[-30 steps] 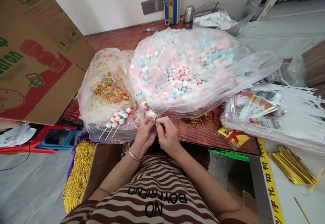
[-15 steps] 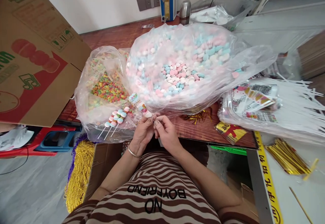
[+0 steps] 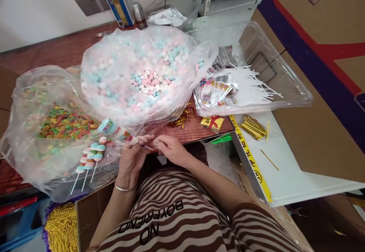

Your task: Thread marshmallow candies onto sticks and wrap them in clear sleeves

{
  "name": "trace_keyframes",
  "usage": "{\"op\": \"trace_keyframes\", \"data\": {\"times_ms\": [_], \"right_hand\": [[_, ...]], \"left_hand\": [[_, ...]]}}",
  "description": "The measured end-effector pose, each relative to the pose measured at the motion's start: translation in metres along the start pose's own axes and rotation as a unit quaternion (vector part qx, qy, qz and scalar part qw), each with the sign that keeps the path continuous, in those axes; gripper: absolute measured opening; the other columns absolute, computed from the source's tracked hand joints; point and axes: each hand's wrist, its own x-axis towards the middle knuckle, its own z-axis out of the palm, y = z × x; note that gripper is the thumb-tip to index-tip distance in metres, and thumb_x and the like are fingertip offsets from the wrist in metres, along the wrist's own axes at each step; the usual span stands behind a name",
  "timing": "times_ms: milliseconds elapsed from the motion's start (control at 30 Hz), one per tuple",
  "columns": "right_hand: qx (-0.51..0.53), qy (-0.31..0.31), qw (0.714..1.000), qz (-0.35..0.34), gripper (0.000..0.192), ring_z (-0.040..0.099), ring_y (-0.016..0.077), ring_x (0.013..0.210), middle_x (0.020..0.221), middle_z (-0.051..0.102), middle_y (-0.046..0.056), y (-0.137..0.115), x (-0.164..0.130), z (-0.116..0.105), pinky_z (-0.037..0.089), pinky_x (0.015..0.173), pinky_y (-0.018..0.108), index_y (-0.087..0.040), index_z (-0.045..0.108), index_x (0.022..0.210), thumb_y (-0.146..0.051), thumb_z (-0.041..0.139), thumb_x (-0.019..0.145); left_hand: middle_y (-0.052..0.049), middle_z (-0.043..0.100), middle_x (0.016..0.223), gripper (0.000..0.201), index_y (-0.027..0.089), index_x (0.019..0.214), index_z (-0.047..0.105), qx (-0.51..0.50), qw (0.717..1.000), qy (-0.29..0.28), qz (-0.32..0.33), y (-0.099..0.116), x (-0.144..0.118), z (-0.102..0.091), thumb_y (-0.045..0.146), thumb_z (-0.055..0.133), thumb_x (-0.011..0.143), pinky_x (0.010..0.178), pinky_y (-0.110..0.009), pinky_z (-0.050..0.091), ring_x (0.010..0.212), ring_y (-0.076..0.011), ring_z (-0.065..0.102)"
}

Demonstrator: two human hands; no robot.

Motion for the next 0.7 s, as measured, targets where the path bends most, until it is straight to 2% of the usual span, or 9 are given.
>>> {"op": "trace_keyframes", "data": {"times_ms": [33,67,133,233,333,400,467,633,700], "right_hand": [[-0.117,0.072,0.99,-0.024,0.026,0.061,0.0156,0.073,0.083,0.064,0.002,0.002,-0.003,-0.013,0.047,0.071,0.03,-0.02,0.064,0.089,-0.043,0.056,0.098],[-0.219,0.141,0.965,-0.032,0.022,0.062,0.0175,0.081,0.089,0.067,0.004,0.004,-0.006,-0.025,0.046,0.077,0.031,-0.02,0.065,0.091,-0.037,0.054,0.099],[-0.377,0.233,0.897,-0.009,0.017,0.062,0.0204,0.088,0.095,0.067,0.006,0.009,-0.009,-0.047,0.043,0.079,0.032,-0.02,0.065,0.094,-0.031,0.054,0.098],[-0.528,0.26,0.807,0.046,0.017,0.062,0.0233,0.089,0.098,0.067,0.009,0.015,-0.006,-0.063,0.041,0.074,0.031,-0.018,0.065,0.095,-0.033,0.057,0.097],[-0.594,0.247,0.763,0.065,0.019,0.062,0.0237,0.087,0.095,0.068,0.011,0.019,0.003,-0.065,0.039,0.074,0.031,-0.017,0.064,0.092,-0.033,0.055,0.098],[-0.601,0.24,0.759,0.071,0.019,0.062,0.0228,0.083,0.092,0.069,0.01,0.021,0.007,-0.064,0.037,0.072,0.031,-0.018,0.064,0.088,-0.027,0.051,0.098],[-0.584,0.242,0.771,0.07,0.02,0.061,0.0221,0.08,0.09,0.07,0.01,0.021,0.008,-0.065,0.036,0.07,0.031,-0.018,0.062,0.085,-0.023,0.048,0.098],[-0.428,0.247,0.869,0.002,0.017,0.064,0.0218,0.081,0.086,0.07,0.007,0.021,-0.001,-0.075,0.042,0.073,0.031,-0.021,0.061,0.08,-0.026,0.051,0.093],[-0.362,0.25,0.898,-0.024,0.019,0.064,0.0214,0.08,0.082,0.07,0.005,0.02,-0.004,-0.077,0.044,0.076,0.031,-0.022,0.061,0.078,-0.03,0.052,0.093]], "left_hand": [[-0.002,0.075,0.073,0.029,0.02,0.064,0.076,0.016,0.999,0.022,0.023,0.003,0.001,-0.001,0.039,0.096,0.055,0.087,-0.04,0.061,0.084,-0.022,0.074],[-0.002,0.075,0.073,0.029,0.02,0.066,0.077,0.034,0.998,0.044,0.042,0.006,0.002,-0.002,0.038,0.096,0.055,0.085,-0.038,0.061,0.08,-0.0203,0.074],[-0.002,0.077,0.076,0.026,0.021,0.07,0.079,0.069,0.992,0.082,0.062,0.011,0.002,-0.006,0.037,0.095,0.057,0.08,-0.034,0.061,0.076,-0.0182,0.073],[-0.001,0.079,0.077,0.022,0.021,0.073,0.08,0.11,0.985,0.119,0.067,0.012,-0.001,-0.011,0.034,0.093,0.061,0.079,-0.031,0.059,0.076,-0.0163,0.072],[0.0,0.079,0.077,0.02,0.021,0.075,0.081,0.138,0.98,0.13,0.066,0.008,-0.004,-0.013,0.031,0.092,0.063,0.083,-0.03,0.057,0.076,-0.0144,0.071],[0.001,0.078,0.077,0.02,0.021,0.077,0.081,0.146,0.979,0.129,0.059,0.007,-0.006,-0.015,0.032,0.092,0.063,0.085,-0.032,0.056,0.076,-0.0145,0.07],[0.001,0.077,0.077,0.021,0.021,0.078,0.08,0.146,0.98,0.13,0.05,0.007,-0.006,-0.018,0.032,0.092,0.063,0.086,-0.033,0.056,0.076,-0.0147,0.07],[0.001,0.075,0.073,0.02,0.02,0.077,0.08,0.16,0.978,0.127,0.042,0.008,-0.003,-0.025,0.032,0.09,0.066,0.081,-0.029,0.053,0.074,-0.0131,0.066],[0.001,0.073,0.071,0.019,0.019,0.076,0.079,0.178,0.975,0.122,0.042,0.007,-0.002,-0.027,0.033,0.089,0.067,0.076,-0.027,0.051,0.07,-0.0124,0.064]]}}
